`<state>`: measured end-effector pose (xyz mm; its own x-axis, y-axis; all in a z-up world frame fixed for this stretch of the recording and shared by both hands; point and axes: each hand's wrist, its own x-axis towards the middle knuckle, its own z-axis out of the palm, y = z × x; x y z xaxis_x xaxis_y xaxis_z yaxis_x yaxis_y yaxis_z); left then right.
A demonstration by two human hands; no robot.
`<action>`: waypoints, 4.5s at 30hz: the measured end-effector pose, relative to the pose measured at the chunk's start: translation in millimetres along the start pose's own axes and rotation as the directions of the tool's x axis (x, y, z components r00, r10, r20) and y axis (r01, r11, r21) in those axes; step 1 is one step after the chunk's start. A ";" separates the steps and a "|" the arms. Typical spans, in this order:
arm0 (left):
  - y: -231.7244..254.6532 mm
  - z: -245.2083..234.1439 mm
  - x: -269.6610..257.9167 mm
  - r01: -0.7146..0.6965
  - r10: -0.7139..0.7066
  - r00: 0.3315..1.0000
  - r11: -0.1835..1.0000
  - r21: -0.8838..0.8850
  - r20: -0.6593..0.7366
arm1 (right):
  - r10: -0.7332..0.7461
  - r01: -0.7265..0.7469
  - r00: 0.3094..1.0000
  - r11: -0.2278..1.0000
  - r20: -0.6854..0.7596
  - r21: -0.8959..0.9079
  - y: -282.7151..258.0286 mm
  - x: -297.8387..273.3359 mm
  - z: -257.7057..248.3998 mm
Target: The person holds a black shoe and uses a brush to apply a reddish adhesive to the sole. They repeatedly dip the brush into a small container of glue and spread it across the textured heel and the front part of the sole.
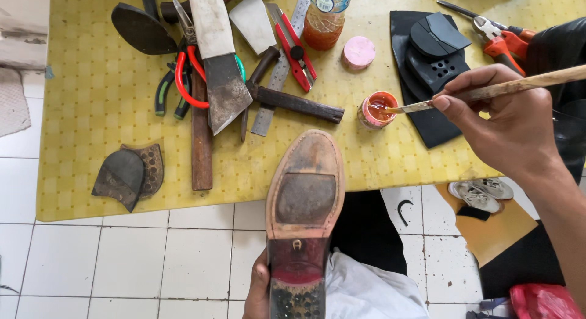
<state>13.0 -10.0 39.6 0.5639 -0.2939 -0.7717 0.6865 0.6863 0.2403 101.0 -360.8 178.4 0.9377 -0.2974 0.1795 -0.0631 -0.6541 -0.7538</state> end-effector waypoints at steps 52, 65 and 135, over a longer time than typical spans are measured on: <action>-11.0 68.7 11.0 -0.021 0.130 0.911 0.963 -0.270 0.392 | -0.045 0.046 0.999 0.997 -0.015 0.059 16.7 -6.1 5.5; -19.8 81.0 20.9 -0.540 0.567 0.766 0.823 -0.174 0.304 | 0.040 -0.041 0.999 0.994 0.012 0.106 -6.8 -34.9 -3.7; 35.6 177.7 -35.1 -0.117 0.193 0.975 0.865 -0.488 0.107 | 0.063 0.022 0.994 0.708 -0.095 0.705 144.5 -129.6 -44.3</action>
<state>99.2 -93.4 179.9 0.7315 -0.2256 -0.6434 0.3039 0.9526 0.0115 -44.8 -447.5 74.2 0.8953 -0.4025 0.1909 0.2173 0.0206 -0.9759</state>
